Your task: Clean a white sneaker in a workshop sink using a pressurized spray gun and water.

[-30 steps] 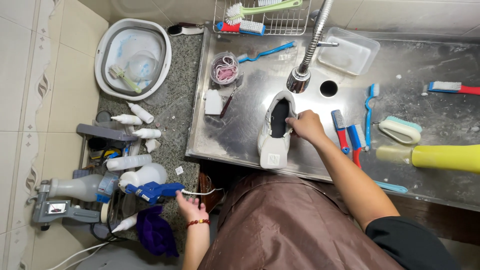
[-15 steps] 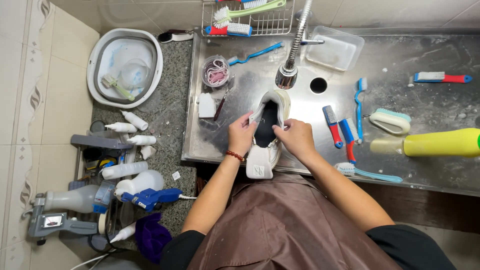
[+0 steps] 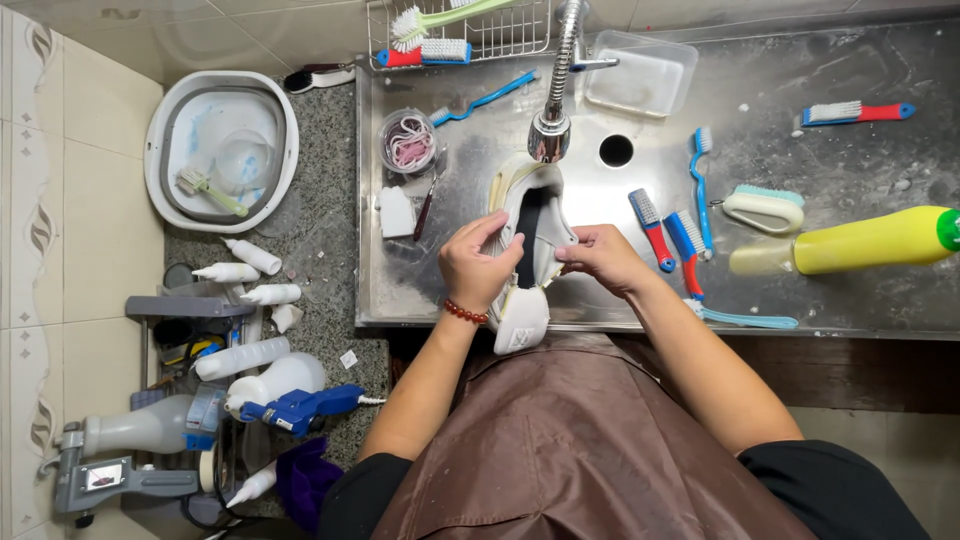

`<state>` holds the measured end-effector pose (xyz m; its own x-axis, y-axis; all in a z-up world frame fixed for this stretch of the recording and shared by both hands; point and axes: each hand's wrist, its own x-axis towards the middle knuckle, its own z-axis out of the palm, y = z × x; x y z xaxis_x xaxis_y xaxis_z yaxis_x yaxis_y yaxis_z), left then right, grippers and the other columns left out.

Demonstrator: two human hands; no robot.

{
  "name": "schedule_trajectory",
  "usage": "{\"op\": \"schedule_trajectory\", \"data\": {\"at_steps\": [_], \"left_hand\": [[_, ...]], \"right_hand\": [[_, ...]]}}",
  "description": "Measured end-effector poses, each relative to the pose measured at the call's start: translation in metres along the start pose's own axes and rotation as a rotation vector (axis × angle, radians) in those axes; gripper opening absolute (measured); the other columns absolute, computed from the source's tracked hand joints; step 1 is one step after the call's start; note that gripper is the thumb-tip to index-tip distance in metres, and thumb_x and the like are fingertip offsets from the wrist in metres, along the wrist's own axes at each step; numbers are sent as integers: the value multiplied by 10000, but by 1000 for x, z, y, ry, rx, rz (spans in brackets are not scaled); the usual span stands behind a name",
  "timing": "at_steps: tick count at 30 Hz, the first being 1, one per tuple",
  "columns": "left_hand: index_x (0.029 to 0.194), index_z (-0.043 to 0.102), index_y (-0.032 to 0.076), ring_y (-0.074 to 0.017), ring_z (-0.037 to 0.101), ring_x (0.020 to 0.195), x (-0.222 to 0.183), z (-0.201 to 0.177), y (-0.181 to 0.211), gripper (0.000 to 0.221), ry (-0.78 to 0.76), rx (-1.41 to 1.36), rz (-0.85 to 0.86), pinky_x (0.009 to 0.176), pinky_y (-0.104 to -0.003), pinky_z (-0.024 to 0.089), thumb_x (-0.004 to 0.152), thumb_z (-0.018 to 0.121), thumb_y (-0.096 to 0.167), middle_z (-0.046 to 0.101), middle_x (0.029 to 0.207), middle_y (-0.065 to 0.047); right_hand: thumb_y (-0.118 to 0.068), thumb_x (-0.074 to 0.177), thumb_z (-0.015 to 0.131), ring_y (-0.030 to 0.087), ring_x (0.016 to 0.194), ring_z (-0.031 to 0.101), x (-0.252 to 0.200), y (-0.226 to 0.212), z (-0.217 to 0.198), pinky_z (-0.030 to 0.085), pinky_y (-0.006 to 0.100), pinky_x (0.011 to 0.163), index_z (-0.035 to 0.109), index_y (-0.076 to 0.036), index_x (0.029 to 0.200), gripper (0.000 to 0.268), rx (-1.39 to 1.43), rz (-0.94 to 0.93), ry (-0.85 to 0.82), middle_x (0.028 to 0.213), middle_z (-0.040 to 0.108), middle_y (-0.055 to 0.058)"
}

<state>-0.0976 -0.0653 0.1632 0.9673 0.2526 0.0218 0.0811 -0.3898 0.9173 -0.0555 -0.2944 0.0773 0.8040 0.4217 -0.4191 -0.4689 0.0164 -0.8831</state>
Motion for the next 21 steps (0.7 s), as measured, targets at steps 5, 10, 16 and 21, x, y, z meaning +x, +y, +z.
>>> {"op": "schedule_trajectory", "data": {"at_steps": [5,10,16,21], "left_hand": [[997,787,66,-286,706,1012,-1,-2,12,337,148,172,409,904,-391,576,685,896,131,747,1083,-103],[1007,729,57,-292,691,1100,-4,-2,13,385,81,100,307,951,-380,585,678,901,161,654,1214,-137],[1075,694,54,-292,690,1133,-8,-4,13,467,5,123,211,977,-365,577,672,891,181,611,1323,-151],[1070,691,52,-319,669,1144,-9,-2,12,474,4,202,245,972,-385,558,653,883,169,602,1326,-160]], "right_hand": [[-101,884,728,175,975,709,7,10,-2,557,351,924,666,51,1229,382,335,57,-269,1104,745,93],[-115,894,723,168,1006,696,11,15,-3,536,346,946,673,42,1245,388,324,98,-259,1126,742,92],[-145,933,691,163,977,689,12,21,2,537,345,915,678,22,1238,348,331,152,-257,1107,739,77],[-168,939,664,153,995,691,11,17,5,549,353,922,665,3,1242,348,401,193,-288,1144,726,68]]}}
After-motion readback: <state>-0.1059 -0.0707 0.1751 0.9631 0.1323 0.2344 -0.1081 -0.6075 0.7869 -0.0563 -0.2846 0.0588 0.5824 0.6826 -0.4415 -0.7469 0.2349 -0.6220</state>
